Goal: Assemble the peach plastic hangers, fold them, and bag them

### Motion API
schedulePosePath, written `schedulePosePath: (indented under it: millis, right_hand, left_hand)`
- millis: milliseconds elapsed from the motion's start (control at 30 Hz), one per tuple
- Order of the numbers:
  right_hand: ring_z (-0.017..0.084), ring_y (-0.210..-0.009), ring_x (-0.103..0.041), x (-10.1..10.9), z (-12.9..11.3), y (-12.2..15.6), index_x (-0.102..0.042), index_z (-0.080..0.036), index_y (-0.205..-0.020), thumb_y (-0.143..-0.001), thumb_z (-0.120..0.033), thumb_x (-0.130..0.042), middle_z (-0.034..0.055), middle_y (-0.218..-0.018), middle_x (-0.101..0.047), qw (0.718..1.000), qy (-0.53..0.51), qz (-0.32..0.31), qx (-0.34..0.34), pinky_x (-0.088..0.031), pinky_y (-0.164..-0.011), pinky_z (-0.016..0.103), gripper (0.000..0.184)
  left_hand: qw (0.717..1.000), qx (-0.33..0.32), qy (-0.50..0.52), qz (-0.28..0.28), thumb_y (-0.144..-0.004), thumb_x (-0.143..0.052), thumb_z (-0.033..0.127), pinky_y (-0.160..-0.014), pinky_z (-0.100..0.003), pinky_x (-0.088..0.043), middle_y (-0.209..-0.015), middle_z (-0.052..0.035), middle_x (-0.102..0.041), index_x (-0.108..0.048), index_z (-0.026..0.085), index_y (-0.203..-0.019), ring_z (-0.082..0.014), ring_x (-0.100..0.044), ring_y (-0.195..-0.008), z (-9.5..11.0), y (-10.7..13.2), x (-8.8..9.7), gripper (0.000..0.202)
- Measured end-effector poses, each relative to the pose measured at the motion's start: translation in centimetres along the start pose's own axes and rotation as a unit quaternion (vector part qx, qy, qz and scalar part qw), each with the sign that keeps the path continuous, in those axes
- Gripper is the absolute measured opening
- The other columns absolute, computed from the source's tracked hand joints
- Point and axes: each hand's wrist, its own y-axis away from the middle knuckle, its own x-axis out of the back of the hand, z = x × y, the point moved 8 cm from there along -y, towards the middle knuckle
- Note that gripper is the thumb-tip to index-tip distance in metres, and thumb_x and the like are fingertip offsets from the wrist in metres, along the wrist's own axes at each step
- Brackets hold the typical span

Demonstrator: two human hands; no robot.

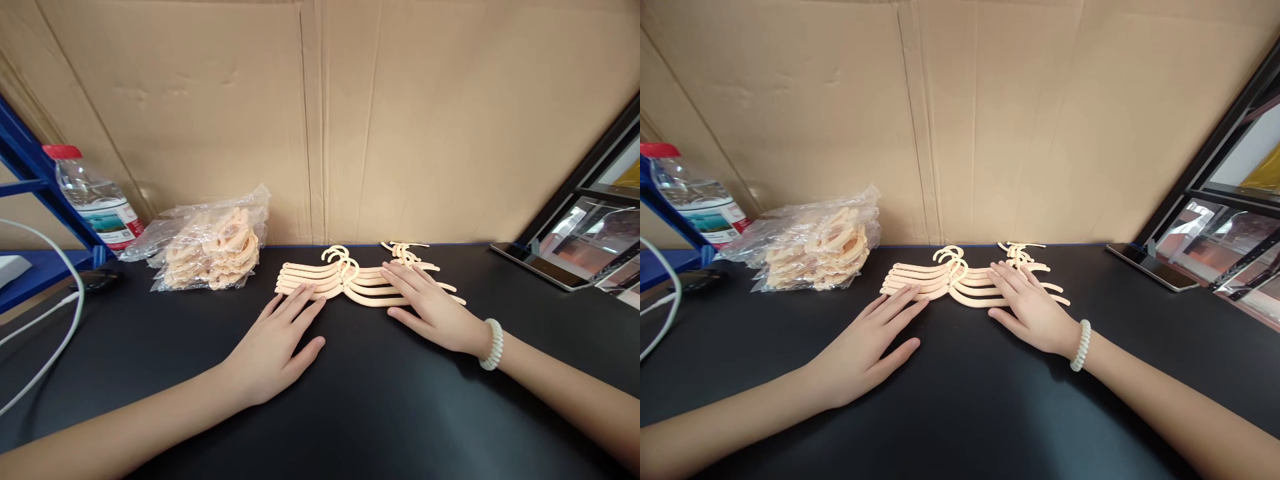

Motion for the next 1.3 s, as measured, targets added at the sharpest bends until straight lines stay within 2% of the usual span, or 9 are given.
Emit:
schedulePosePath:
  millis: [167, 300, 400, 567, 767, 1067, 1300]
  right_hand:
    - [0.027, -0.141, -0.034, 1.1, -3.5, 0.4, -0.03, -0.02, -0.149, -0.098, -0.028, -0.044, 0.0129, -0.15, -0.041, 0.996, -0.042, 0.02, 0.076, -0.037, -0.113, 0.049, 0.054]
    - [0.025, -0.141, -0.033, 0.9, -4.8, 0.5, -0.029, -0.018, -0.15, -0.098, -0.025, -0.045, 0.0119, -0.151, -0.039, 0.994, -0.041, -0.009, 0.106, -0.038, -0.113, 0.046, 0.055]
    - [0.025, -0.141, -0.034, 0.7, -4.8, 0.5, -0.029, -0.018, -0.15, -0.098, -0.027, -0.045, 0.012, -0.151, -0.039, 0.994, -0.037, -0.015, 0.104, -0.039, -0.112, 0.045, 0.055]
    - [0.026, -0.139, -0.036, 0.5, -4.5, 0.7, -0.038, -0.016, -0.145, -0.099, -0.027, -0.044, 0.0136, -0.148, -0.044, 0.994, -0.031, -0.019, 0.107, -0.041, -0.111, 0.046, 0.048]
    - [0.026, -0.137, -0.04, 0.6, -4.6, 0.7, -0.045, -0.017, -0.14, -0.099, -0.026, -0.045, 0.0117, -0.143, -0.05, 0.992, -0.031, -0.012, 0.123, -0.042, -0.11, 0.047, 0.042]
    - [0.027, -0.134, -0.043, 1.0, -4.7, 0.7, -0.046, -0.019, -0.138, -0.098, -0.025, -0.046, 0.011, -0.14, -0.053, 0.991, -0.029, 0.005, 0.133, -0.044, -0.107, 0.048, 0.04]
    - [0.026, -0.131, -0.045, 1.2, -4.4, 0.6, -0.048, -0.019, -0.136, -0.097, -0.023, -0.047, 0.0105, -0.137, -0.055, 0.991, -0.042, 0.006, 0.13, -0.045, -0.106, 0.046, 0.039]
  left_hand:
    - [0.998, -0.05, -0.002, 0.049, -0.096, -0.046, 0.028, -0.111, -0.055, -0.035, -0.148, -0.0144, -0.046, -0.052, 0.017, -0.137, -0.0314, -0.038, -0.14, 1.0, 0.3, 0.8, 0.042]
    - [0.991, -0.115, 0.02, 0.062, -0.096, -0.046, 0.022, -0.113, -0.048, -0.036, -0.145, -0.0113, -0.05, -0.053, 0.019, -0.135, -0.026, -0.043, -0.137, 2.1, 0.5, 1.0, 0.039]
    - [0.988, -0.13, 0.039, 0.069, -0.096, -0.046, 0.022, -0.113, -0.047, -0.037, -0.14, -0.0109, -0.056, -0.055, 0.018, -0.131, -0.0246, -0.049, -0.132, 2.4, 0.6, 1.3, 0.036]
    - [0.987, -0.132, 0.059, 0.065, -0.096, -0.047, 0.02, -0.111, -0.047, -0.039, -0.133, -0.0099, -0.061, -0.059, 0.018, -0.125, -0.024, -0.054, -0.126, 2.4, 0.6, 1.3, 0.032]
    - [0.986, -0.135, 0.069, 0.076, -0.096, -0.046, 0.021, -0.114, -0.047, -0.035, -0.135, -0.0079, -0.061, -0.059, 0.019, -0.125, -0.0232, -0.053, -0.129, 2.2, 0.9, 1.0, 0.032]
    - [0.987, -0.131, 0.062, 0.063, -0.096, -0.046, 0.021, -0.112, -0.05, -0.036, -0.134, -0.009, -0.062, -0.06, 0.018, -0.124, -0.0252, -0.054, -0.127, 2.4, 0.8, 1.2, 0.031]
    - [0.985, -0.132, 0.073, 0.083, -0.096, -0.046, 0.02, -0.115, -0.047, -0.033, -0.134, -0.0073, -0.061, -0.059, 0.02, -0.125, -0.0229, -0.053, -0.128, 2.1, 0.9, 0.9, 0.032]
